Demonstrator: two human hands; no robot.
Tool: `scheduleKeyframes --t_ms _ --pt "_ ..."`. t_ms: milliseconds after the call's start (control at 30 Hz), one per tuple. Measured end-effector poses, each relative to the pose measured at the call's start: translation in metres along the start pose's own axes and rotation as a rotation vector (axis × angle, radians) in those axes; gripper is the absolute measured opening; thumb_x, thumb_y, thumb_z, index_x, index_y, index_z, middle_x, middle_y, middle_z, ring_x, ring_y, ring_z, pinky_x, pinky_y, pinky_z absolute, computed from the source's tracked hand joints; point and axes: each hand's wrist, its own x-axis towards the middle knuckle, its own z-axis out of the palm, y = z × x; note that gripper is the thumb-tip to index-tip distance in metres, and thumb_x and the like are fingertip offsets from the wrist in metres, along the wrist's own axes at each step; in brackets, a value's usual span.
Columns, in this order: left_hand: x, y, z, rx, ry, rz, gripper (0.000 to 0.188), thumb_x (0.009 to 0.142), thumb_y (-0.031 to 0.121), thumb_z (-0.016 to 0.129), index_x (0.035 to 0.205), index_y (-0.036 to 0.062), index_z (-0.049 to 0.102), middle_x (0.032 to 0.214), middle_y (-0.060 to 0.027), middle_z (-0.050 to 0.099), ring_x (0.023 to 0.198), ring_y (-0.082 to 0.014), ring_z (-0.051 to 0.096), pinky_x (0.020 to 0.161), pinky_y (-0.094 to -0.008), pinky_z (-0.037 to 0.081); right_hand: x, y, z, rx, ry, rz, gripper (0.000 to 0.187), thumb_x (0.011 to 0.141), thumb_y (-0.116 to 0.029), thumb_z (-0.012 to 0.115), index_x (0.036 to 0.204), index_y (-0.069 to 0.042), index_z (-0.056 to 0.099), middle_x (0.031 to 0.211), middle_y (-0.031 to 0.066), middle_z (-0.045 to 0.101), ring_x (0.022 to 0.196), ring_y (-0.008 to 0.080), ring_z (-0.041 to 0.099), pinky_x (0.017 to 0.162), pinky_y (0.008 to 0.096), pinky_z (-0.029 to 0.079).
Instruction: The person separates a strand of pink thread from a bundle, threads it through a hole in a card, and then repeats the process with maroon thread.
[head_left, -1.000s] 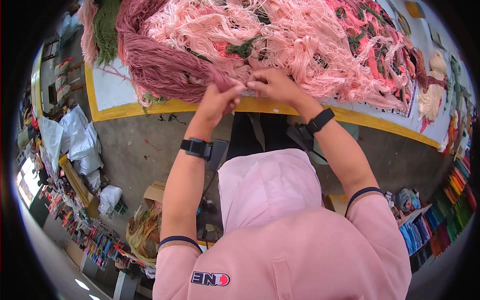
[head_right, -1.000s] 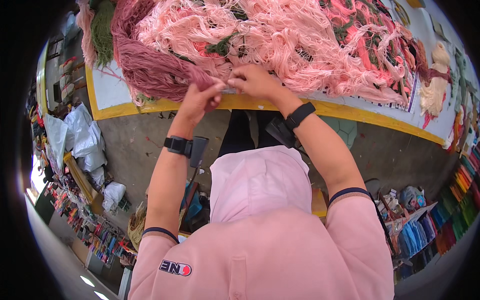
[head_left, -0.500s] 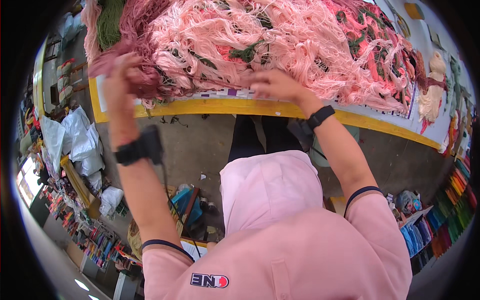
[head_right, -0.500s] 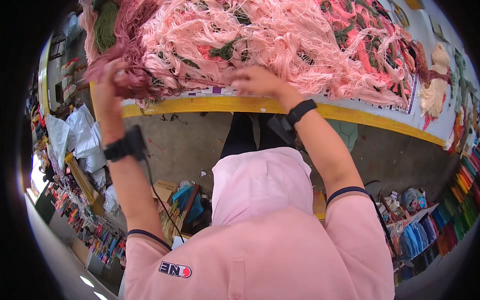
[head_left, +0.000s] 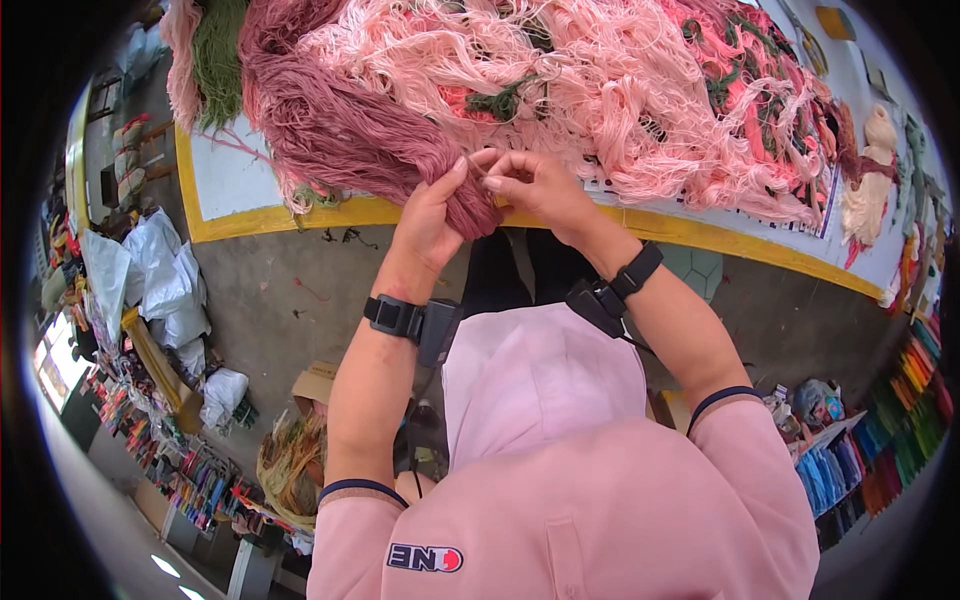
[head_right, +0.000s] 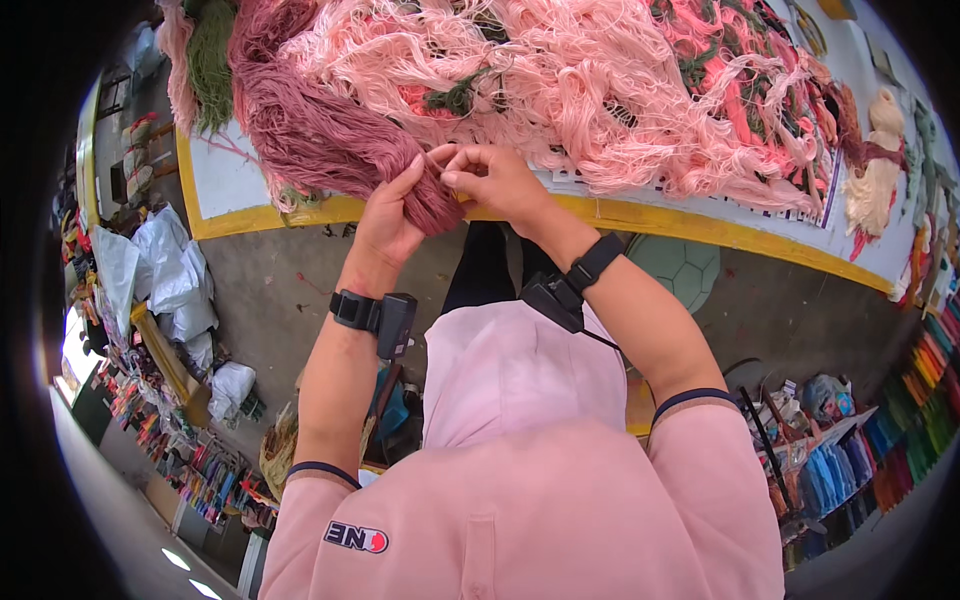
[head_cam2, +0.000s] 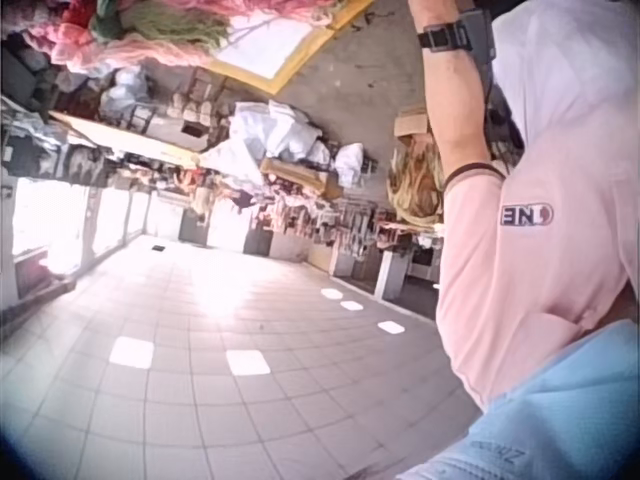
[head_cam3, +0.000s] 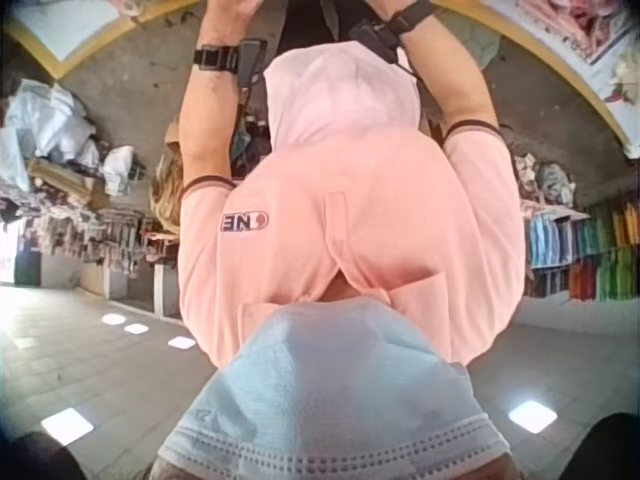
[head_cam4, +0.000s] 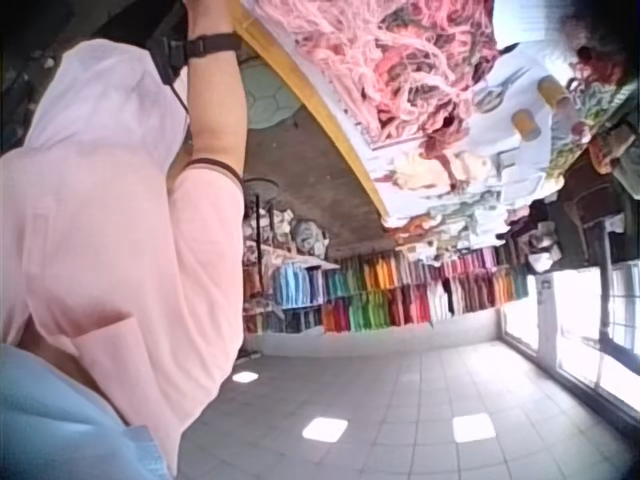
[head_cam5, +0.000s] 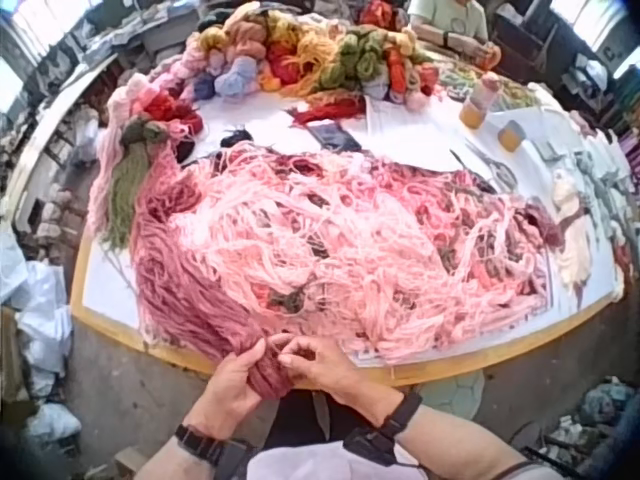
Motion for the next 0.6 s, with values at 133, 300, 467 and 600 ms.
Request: scheduleKeyframes --t_ms 133,300,467,600 --pt "-0.002 -0.001 0.005 -0.024 0.022 -0.005 0.037 0.1 0.019 0.05 0.128 -0.0054 0.052 0.119 -0.0145 0.061 0.106 -0.0236 0.064 0.09 -0.0436 0.056 -0.005 -0.005 -0.007 -0.098 0.022 0.079 0.011 0.091 -0.015 0.065 0.089 -0.004 0.064 0.084 -0.0001 0.063 0.075 0.0072 0.058 0.07 0.0257 0.052" --pt "-0.002 -0.002 0.011 0.115 0.121 0.119 0.034 0.09 0.006 0.064 0.121 -0.0045 0.057 0.108 -0.0112 0.065 0.095 -0.0202 0.066 0.083 -0.0367 0.057 -0.007 -0.005 -0.011 -0.101 0.02 0.069 0.012 0.092 -0.017 0.065 0.091 -0.005 0.065 0.078 -0.0025 0.061 0.067 0.0036 0.048 0.059 0.0206 0.04" --pt "-0.002 -0.001 0.017 0.113 0.15 0.129 0.032 0.087 0.0 0.065 0.118 -0.0053 0.059 0.103 -0.0085 0.066 0.093 -0.018 0.066 0.079 -0.0292 0.055 -0.006 -0.003 -0.01 -0.038 0.031 0.065 0.011 0.093 -0.018 0.064 0.092 -0.007 0.066 0.077 -0.0042 0.058 0.063 0.0023 0.041 0.055 0.0195 0.032" --pt "0.0 -0.003 0.02 0.154 0.165 0.187 0.031 0.086 0.0 0.067 0.116 -0.0053 0.059 0.102 -0.0084 0.066 0.09 -0.018 0.067 0.079 -0.0292 0.054 -0.008 -0.003 -0.012 -0.057 0.026 0.055 0.011 0.094 -0.017 0.062 0.092 -0.007 0.064 0.075 -0.0061 0.053 0.063 0.0021 0.04 0.055 0.0192 0.032"
